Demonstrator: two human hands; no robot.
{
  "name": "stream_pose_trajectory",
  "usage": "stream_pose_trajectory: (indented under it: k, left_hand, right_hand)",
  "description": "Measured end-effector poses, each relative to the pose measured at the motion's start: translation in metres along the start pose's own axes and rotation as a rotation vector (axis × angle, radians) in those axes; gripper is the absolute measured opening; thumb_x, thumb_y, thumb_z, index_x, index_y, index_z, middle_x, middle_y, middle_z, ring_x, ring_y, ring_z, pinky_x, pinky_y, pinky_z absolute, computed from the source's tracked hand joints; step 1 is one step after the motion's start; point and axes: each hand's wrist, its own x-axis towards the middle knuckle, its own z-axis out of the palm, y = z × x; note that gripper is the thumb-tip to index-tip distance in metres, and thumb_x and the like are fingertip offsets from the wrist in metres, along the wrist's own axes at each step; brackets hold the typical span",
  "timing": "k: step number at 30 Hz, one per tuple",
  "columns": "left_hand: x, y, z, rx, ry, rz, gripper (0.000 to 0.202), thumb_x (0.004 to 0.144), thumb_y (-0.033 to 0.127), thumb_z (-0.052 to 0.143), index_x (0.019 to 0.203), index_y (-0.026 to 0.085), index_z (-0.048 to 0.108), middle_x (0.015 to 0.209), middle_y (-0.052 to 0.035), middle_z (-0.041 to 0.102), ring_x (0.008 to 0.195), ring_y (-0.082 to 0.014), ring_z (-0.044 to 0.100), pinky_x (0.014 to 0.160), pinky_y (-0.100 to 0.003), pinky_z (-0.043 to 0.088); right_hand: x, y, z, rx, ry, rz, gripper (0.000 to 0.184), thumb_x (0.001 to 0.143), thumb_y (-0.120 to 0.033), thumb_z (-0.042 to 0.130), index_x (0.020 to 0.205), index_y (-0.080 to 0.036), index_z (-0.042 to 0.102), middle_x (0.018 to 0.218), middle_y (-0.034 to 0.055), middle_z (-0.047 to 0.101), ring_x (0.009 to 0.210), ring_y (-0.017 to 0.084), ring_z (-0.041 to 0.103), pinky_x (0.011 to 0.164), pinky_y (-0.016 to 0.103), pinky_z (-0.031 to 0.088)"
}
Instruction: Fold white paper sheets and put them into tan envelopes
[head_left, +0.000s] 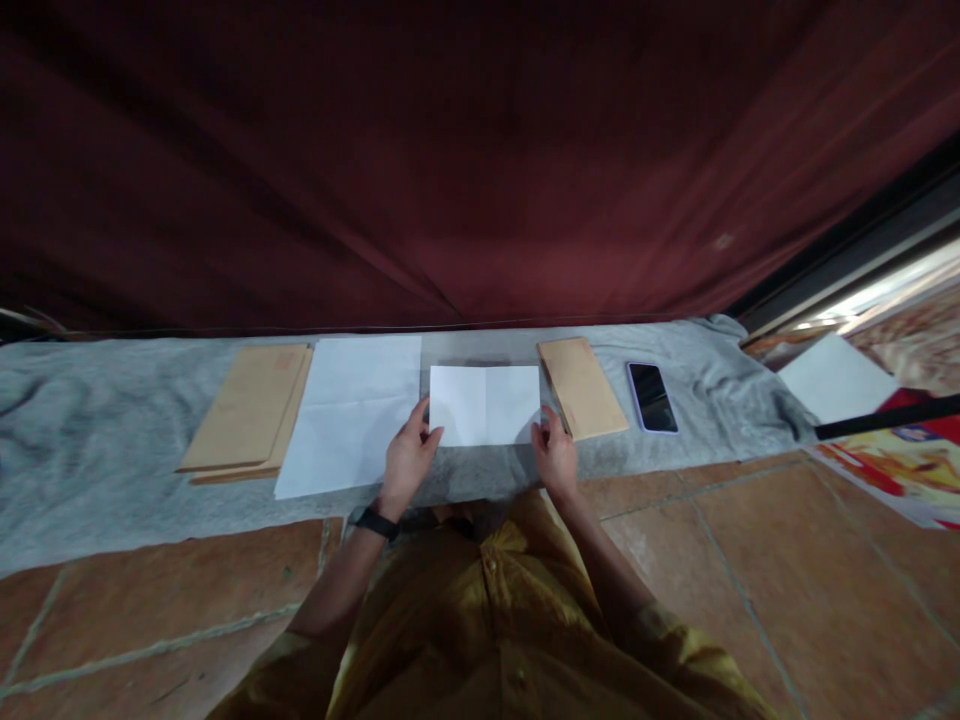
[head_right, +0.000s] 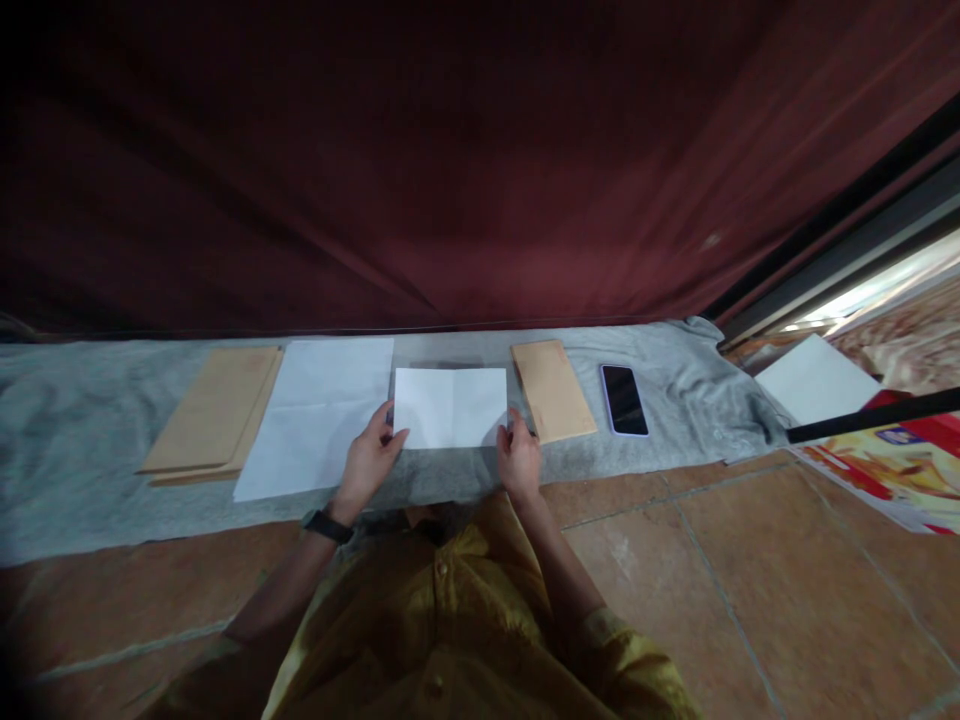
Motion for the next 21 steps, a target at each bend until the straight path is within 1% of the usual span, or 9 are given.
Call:
stream_pose_trajectory:
  k: [6,10,13,17,21]
  left_hand:
    - [-0.002,-0.002,0.005,0.083,0.027,0.010,0.061,0.091,0.031,0.059,0.148,0.020,0.045,0.080,-0.0009,0.068,0.073,-0.0202,0.066,0.073,-0.031,0.052]
    - [-0.002,0.000,0.005,0.147,0.020,0.029,0.061,0.091,0.029,0.059,0.149,0.021,0.044,0.082,-0.0020,0.067,0.077,-0.0210,0.066,0.073,-0.030,0.052]
    - [-0.002,0.005,0.005,0.206,0.006,0.032,0.060,0.092,0.030,0.058,0.149,0.021,0.043,0.082,-0.0031,0.066,0.078,-0.0219,0.066,0.074,-0.031,0.052]
    - [-0.002,0.012,0.005,0.308,-0.031,-0.007,0.058,0.093,0.030,0.055,0.150,0.020,0.043,0.087,-0.0063,0.066,0.082,-0.0240,0.066,0.078,-0.034,0.052]
    - [-0.004,0.016,0.006,0.363,-0.029,0.002,0.058,0.094,0.029,0.053,0.150,0.018,0.042,0.094,-0.0108,0.067,0.092,-0.0284,0.066,0.083,-0.038,0.052]
  right_hand:
    - [-0.001,0.001,0.005,-0.090,0.006,-0.091,0.045,0.098,-0.032,0.043,0.140,-0.019,0.050,0.094,0.0090,0.071,0.083,0.025,0.065,0.086,0.039,0.050]
    - [-0.001,0.001,0.007,-0.131,0.040,-0.131,0.042,0.098,-0.030,0.044,0.138,-0.020,0.052,0.100,0.0098,0.069,0.088,0.024,0.064,0.088,0.038,0.049]
    - [-0.001,0.001,0.009,-0.180,0.030,-0.134,0.041,0.098,-0.027,0.043,0.137,-0.019,0.054,0.102,0.0121,0.067,0.092,0.026,0.063,0.090,0.040,0.049]
    - [-0.002,0.001,0.010,-0.241,-0.005,-0.115,0.044,0.098,-0.026,0.042,0.140,-0.016,0.053,0.110,0.0163,0.064,0.098,0.030,0.061,0.092,0.044,0.047]
    - [-0.003,0.002,0.011,-0.288,0.007,-0.144,0.043,0.099,-0.025,0.041,0.140,-0.018,0.052,0.112,0.0152,0.062,0.096,0.028,0.060,0.089,0.043,0.047]
